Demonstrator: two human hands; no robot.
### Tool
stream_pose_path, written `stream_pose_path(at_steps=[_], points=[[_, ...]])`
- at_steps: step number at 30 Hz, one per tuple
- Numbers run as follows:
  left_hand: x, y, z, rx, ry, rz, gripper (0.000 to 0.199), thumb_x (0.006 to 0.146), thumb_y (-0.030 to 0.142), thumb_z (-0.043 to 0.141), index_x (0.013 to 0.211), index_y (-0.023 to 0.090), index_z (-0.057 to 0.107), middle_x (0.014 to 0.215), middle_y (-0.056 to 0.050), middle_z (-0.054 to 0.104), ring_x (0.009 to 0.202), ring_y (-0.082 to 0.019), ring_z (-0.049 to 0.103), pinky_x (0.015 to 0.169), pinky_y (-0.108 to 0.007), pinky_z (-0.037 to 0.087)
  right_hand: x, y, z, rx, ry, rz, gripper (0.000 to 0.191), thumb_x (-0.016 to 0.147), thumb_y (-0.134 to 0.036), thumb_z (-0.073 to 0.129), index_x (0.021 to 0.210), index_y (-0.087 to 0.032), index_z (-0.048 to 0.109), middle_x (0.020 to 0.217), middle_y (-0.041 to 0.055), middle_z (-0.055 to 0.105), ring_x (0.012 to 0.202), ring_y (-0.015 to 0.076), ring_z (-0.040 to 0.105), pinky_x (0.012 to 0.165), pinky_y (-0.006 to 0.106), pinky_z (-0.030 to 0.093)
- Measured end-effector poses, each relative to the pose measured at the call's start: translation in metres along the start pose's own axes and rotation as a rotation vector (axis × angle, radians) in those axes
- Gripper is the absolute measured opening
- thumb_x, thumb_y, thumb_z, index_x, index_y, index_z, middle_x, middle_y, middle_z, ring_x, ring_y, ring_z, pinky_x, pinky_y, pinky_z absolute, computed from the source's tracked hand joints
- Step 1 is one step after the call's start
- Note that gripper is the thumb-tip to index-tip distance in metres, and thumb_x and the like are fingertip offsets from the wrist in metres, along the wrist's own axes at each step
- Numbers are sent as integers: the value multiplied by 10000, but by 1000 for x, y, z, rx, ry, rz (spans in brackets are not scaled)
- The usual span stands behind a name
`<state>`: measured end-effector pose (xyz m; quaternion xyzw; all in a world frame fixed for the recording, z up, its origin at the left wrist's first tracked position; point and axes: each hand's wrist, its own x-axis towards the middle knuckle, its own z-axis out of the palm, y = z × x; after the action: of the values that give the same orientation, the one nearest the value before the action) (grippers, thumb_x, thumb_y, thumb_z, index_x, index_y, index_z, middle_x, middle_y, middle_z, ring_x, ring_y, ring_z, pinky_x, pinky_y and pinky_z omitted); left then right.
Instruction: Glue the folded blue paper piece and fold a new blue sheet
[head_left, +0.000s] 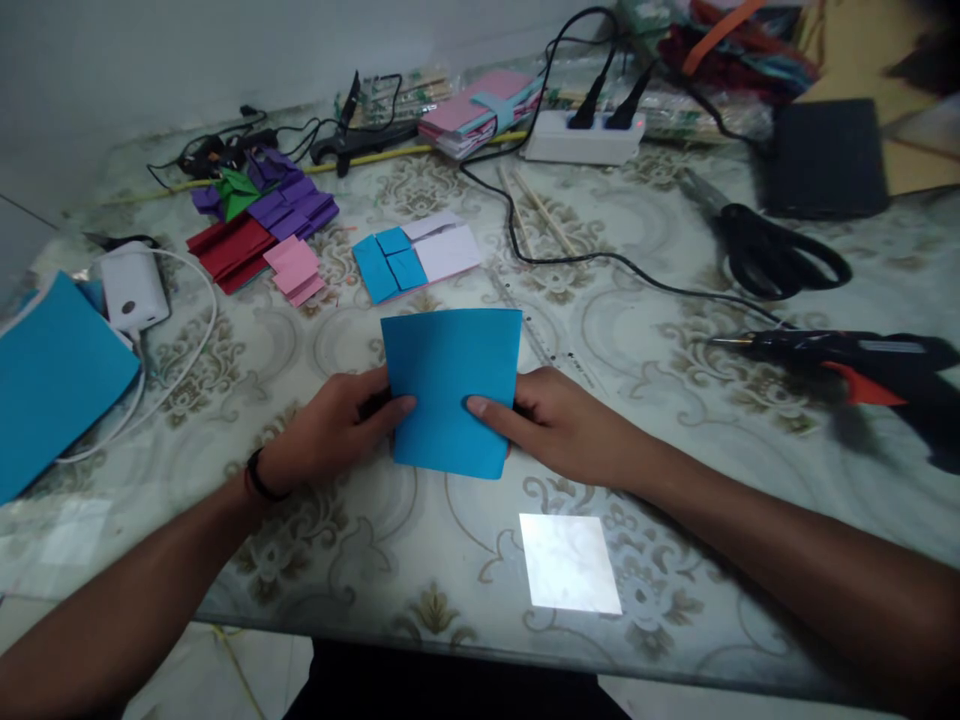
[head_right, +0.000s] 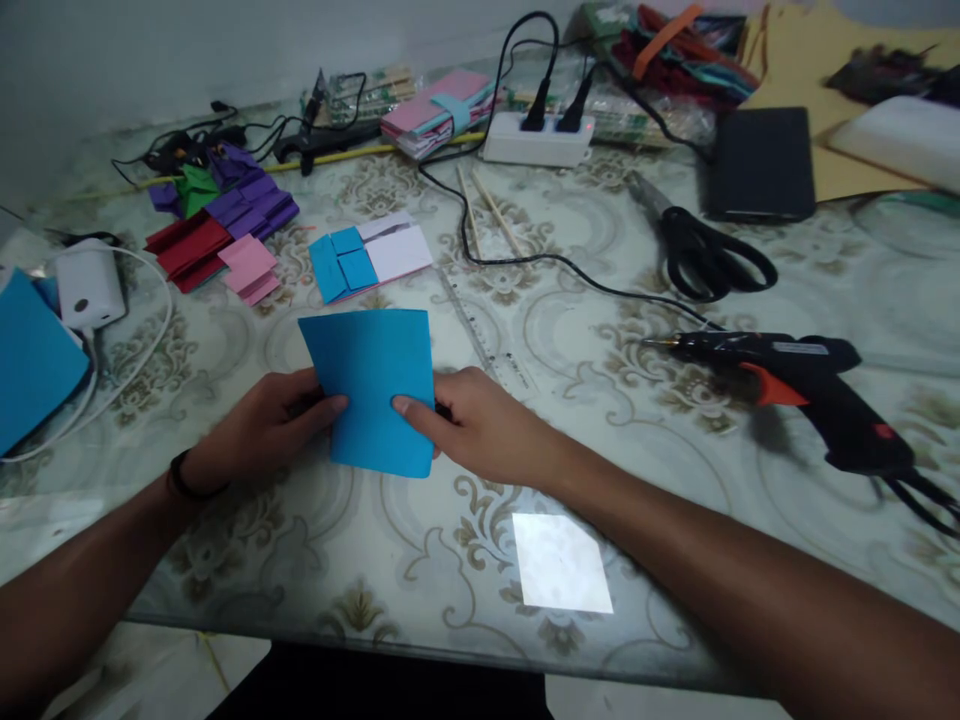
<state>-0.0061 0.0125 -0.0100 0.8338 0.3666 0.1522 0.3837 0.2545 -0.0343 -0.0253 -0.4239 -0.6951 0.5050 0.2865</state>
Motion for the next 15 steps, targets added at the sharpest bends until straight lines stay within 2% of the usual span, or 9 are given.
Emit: stream_pose_path(at_steps=[15], points=[[0, 1, -1, 0, -13, -29, 345, 1030, 437, 540, 789, 190, 553, 646, 19, 593, 560, -137, 529, 520, -278, 374, 1, 0, 0, -11, 6, -6, 475, 1044, -464, 520, 670, -176, 570, 594, -24, 630, 502, 81, 558, 478, 187, 383]])
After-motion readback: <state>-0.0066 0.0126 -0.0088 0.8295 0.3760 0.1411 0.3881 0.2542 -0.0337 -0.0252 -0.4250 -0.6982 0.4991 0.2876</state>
